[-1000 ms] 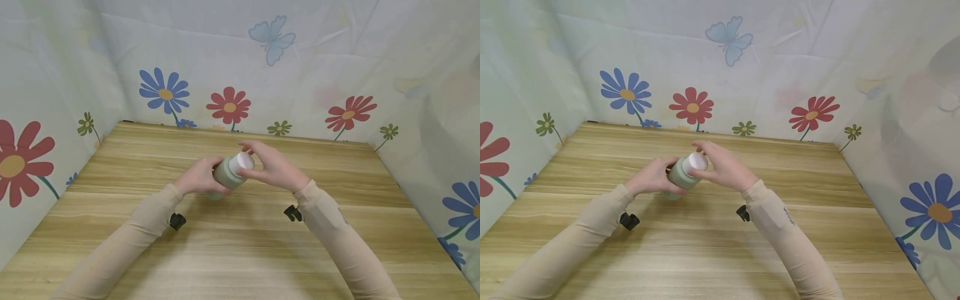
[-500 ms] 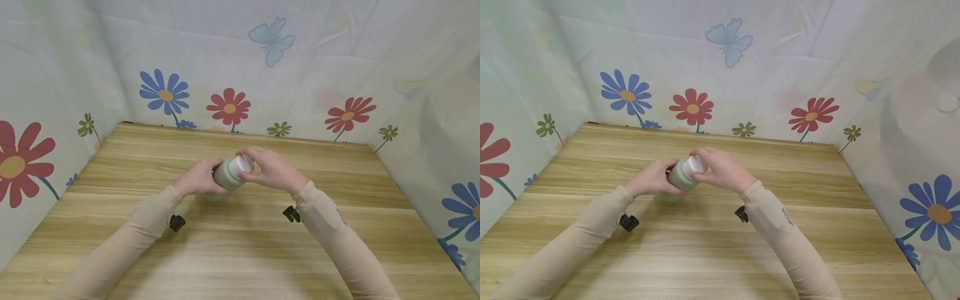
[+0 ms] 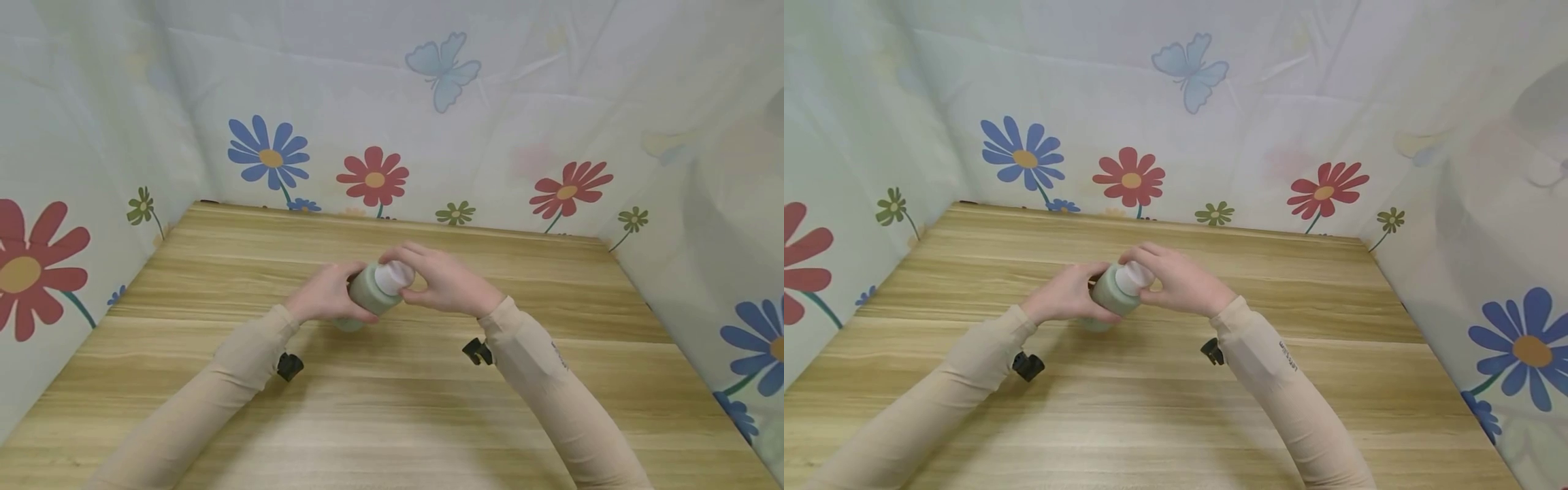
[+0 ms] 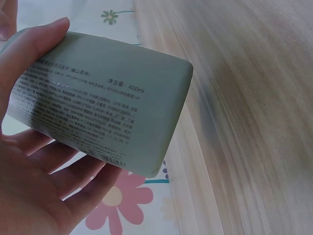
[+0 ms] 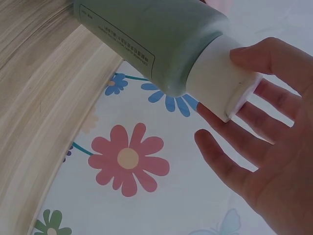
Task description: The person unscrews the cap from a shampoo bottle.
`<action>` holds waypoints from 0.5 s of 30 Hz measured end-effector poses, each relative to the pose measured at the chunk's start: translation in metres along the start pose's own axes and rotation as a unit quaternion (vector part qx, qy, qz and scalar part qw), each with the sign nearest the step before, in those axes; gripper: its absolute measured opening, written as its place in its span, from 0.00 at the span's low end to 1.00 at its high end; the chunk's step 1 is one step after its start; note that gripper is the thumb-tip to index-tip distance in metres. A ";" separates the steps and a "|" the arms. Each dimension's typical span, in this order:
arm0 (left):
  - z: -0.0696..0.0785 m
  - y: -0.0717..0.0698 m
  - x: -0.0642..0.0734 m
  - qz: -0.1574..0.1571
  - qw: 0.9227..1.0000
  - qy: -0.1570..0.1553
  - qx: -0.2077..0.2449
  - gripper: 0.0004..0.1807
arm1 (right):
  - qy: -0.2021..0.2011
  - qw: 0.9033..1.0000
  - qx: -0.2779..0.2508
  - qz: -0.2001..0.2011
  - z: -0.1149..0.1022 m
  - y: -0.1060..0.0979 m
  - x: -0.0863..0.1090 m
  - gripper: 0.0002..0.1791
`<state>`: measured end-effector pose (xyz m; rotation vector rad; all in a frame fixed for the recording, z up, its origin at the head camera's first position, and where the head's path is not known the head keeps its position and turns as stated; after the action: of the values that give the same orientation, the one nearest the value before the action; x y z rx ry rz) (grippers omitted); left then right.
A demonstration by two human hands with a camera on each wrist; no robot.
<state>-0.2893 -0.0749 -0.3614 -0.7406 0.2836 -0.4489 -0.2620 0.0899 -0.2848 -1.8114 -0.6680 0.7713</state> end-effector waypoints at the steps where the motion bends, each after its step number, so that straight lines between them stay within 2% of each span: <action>1: 0.000 0.000 0.000 -0.001 1.000 -0.001 0.000 0.38 | -0.004 1.000 -0.001 -0.001 0.000 0.000 0.000 0.24; 10: -0.002 0.000 0.000 -0.006 1.000 -0.005 0.002 0.38 | -0.042 0.999 -0.008 -0.001 -0.003 0.001 0.000 0.25; 15: -0.001 0.000 0.000 -0.002 1.000 -0.001 -0.006 0.36 | -0.048 0.999 -0.011 0.001 -0.002 0.001 -0.001 0.25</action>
<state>-0.2897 -0.0754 -0.3626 -0.7541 0.2836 -0.4510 -0.2605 0.0878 -0.2848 -1.8026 -0.7404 0.8599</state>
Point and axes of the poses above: each hand's wrist, its own x-axis away from the middle knuckle, its own y-axis out of the palm, z = x × y, the point moved 5 cm from there along -x, towards the middle knuckle, and after that the axes turned 4 degrees about x, right-handed, at the moved point
